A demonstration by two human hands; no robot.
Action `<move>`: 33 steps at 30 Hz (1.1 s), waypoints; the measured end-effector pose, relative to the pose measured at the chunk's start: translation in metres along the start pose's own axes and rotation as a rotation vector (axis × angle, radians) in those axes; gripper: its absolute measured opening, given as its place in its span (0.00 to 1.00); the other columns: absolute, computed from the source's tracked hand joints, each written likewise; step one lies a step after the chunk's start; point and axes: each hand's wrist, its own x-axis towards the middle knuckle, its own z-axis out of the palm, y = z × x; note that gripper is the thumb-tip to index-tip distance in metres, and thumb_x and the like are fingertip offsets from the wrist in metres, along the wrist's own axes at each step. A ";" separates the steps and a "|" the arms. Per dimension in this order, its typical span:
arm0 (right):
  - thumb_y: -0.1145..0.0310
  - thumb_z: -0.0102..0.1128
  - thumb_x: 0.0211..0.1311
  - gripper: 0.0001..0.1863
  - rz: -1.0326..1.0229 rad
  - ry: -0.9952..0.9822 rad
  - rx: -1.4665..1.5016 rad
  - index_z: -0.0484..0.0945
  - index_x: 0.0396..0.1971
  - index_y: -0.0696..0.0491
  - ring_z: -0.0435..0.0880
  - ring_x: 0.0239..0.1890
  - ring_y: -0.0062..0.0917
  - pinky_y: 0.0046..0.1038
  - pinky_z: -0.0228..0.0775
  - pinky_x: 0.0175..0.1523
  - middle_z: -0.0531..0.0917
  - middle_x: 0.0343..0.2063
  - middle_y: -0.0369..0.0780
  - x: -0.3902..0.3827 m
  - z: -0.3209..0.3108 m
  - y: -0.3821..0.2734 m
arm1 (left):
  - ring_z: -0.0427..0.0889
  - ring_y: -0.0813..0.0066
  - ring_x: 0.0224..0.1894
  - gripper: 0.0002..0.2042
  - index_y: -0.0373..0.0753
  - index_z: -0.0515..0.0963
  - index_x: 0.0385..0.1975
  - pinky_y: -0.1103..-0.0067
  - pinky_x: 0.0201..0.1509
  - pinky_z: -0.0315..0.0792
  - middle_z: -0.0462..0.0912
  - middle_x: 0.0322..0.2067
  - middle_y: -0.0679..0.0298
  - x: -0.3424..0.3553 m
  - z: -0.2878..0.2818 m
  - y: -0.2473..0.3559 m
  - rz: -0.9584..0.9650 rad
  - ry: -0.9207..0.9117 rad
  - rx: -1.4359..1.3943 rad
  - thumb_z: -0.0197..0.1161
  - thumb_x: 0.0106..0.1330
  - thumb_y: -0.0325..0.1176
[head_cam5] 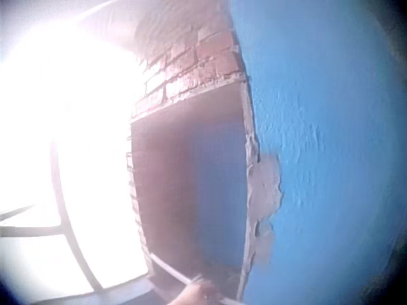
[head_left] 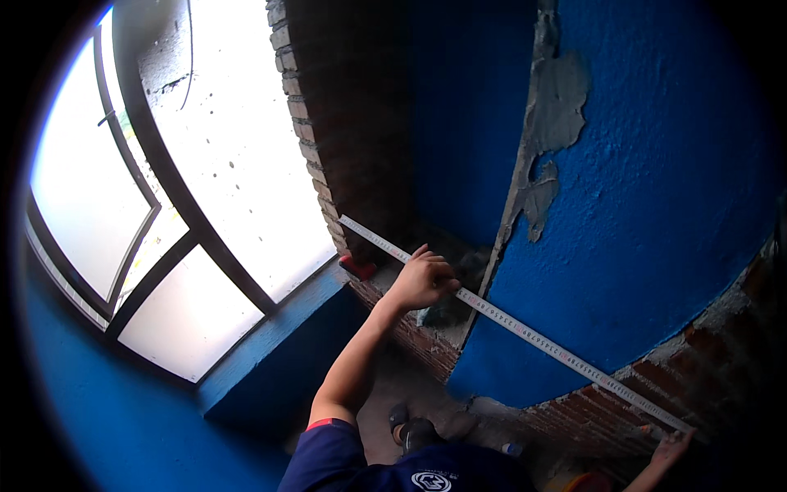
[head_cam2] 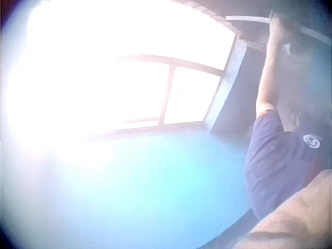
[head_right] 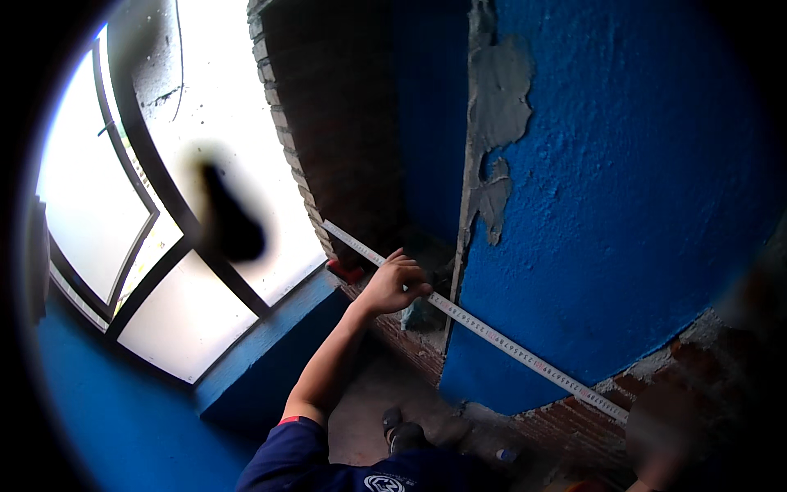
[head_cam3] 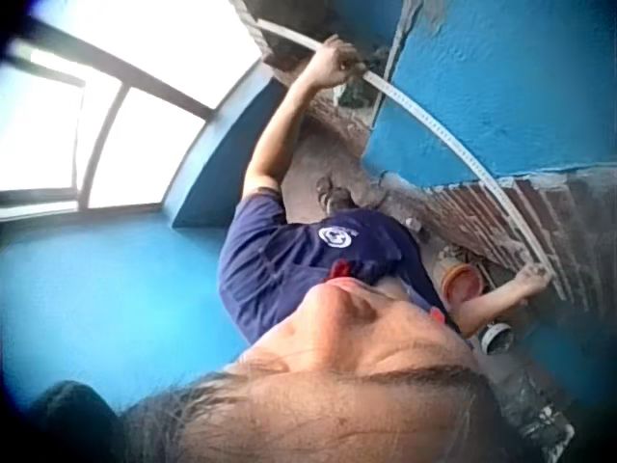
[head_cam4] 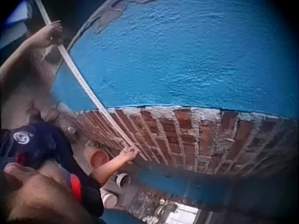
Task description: The person applies grout to the gaps between wall tiles using a small trowel, then measures the dimensions of a brick corner and a blue wall segment using a tape measure.
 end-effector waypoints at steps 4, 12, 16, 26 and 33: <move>0.55 0.48 0.66 0.13 0.067 -0.096 0.005 0.70 0.38 0.50 0.69 0.21 0.19 0.20 0.62 0.26 0.72 0.21 0.33 0.011 0.003 0.004 | 0.76 0.63 0.40 0.07 0.42 0.79 0.25 0.54 0.67 0.50 0.74 0.25 0.64 -0.007 0.003 -0.005 -0.022 0.020 0.009 0.63 0.56 0.38; 0.54 0.43 0.68 0.16 -0.019 -0.188 0.035 0.72 0.27 0.48 0.70 0.19 0.22 0.22 0.64 0.23 0.75 0.21 0.34 -0.006 0.009 -0.001 | 0.53 0.50 0.67 0.27 0.44 0.74 0.49 0.50 0.68 0.41 0.63 0.59 0.52 -0.023 0.016 -0.004 -0.153 0.475 0.199 0.67 0.52 0.52; 0.54 0.40 0.69 0.17 0.080 -0.205 0.146 0.72 0.27 0.47 0.72 0.17 0.22 0.25 0.63 0.21 0.75 0.17 0.35 -0.043 0.034 -0.014 | 0.47 0.45 0.68 0.46 0.35 0.53 0.64 0.60 0.69 0.47 0.46 0.65 0.42 -0.033 0.030 -0.019 -0.420 0.913 0.037 0.69 0.51 0.52; 0.64 0.55 0.54 0.13 -0.874 -0.143 -1.037 0.72 0.31 0.60 0.73 0.23 0.46 0.39 0.69 0.31 0.76 0.22 0.49 0.078 -0.053 0.026 | 0.79 0.78 0.29 0.20 0.29 0.63 0.51 0.83 0.32 0.72 0.80 0.27 0.62 -0.025 0.022 -0.144 -0.607 1.093 -0.715 0.58 0.66 0.35; 0.62 0.55 0.58 0.15 -1.680 0.074 -1.778 0.75 0.34 0.60 0.75 0.24 0.39 0.34 0.70 0.31 0.77 0.25 0.45 0.099 -0.058 0.014 | 0.77 0.79 0.24 0.11 0.35 0.72 0.33 0.83 0.26 0.71 0.78 0.23 0.65 -0.013 0.004 -0.192 -0.696 1.007 -1.188 0.59 0.66 0.39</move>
